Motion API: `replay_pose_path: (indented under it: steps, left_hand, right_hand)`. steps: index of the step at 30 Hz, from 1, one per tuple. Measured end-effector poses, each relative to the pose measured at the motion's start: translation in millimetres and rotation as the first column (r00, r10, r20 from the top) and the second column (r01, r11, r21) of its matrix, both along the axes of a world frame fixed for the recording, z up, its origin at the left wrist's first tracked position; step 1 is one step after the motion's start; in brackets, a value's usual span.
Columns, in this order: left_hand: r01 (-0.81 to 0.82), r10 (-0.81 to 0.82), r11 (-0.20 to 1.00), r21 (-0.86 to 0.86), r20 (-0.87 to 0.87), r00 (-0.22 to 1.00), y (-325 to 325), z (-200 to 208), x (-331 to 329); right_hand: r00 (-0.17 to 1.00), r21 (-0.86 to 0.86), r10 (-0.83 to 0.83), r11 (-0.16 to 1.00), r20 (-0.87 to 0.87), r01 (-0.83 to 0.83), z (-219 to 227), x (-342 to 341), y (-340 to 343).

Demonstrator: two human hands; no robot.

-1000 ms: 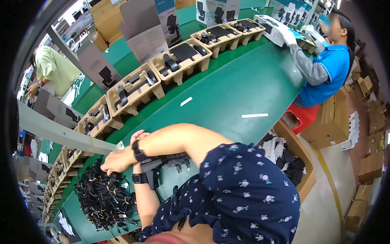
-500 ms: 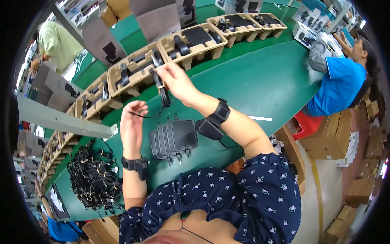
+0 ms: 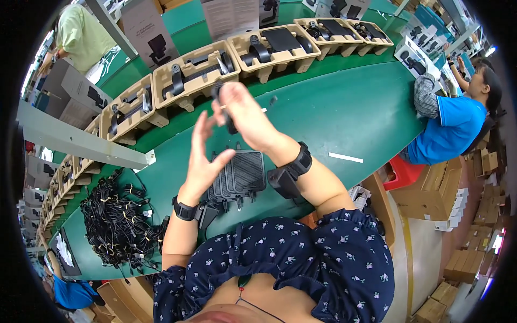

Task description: The person picks up a cable and a pop filter, places the pop filter into a cardboard tray, and then inserts the cable. This process is repeated, with the person occasionally reaching into a box to retrieve more pop filters.

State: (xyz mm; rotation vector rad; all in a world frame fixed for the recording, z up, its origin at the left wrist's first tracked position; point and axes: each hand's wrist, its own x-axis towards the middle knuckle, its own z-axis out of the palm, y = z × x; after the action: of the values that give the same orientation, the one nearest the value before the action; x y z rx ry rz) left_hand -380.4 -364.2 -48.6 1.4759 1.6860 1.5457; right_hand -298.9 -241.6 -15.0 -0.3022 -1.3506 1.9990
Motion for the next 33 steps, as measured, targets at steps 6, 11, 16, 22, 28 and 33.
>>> replay_pose_path:
  steps: [6,11,16,22,28,33]
  left_hand:
    - [0.580,-0.368,0.802,-0.145,0.645,0.670,-12,-14,-8]
    - [0.293,-0.238,0.937,0.190,-0.267,0.934,-7,-25,-22]
    - [0.397,-0.192,0.899,-0.183,0.651,0.734,-26,-9,-23]
    - [0.175,0.001,0.961,-0.214,0.634,0.773,-33,-23,-31]
    - [0.096,-0.161,0.986,0.136,0.644,0.748,-28,-20,-41]
    - [-0.220,0.197,0.975,0.010,0.401,0.894,-28,-70,-82]
  right_hand:
    - [0.931,-0.100,0.363,0.926,-0.033,-0.364,25,12,-13]
    - [0.934,-0.020,0.353,0.936,0.058,-0.352,26,11,-17]
    - [0.938,0.738,-0.044,0.630,0.345,-0.242,22,9,-31]
    - [0.854,0.906,-0.320,0.251,0.409,-0.340,-4,12,-53]
    - [0.806,0.887,-0.393,0.324,0.443,-0.330,-11,11,-21]
    - [0.634,0.950,-0.742,0.310,0.219,0.036,22,0,49]
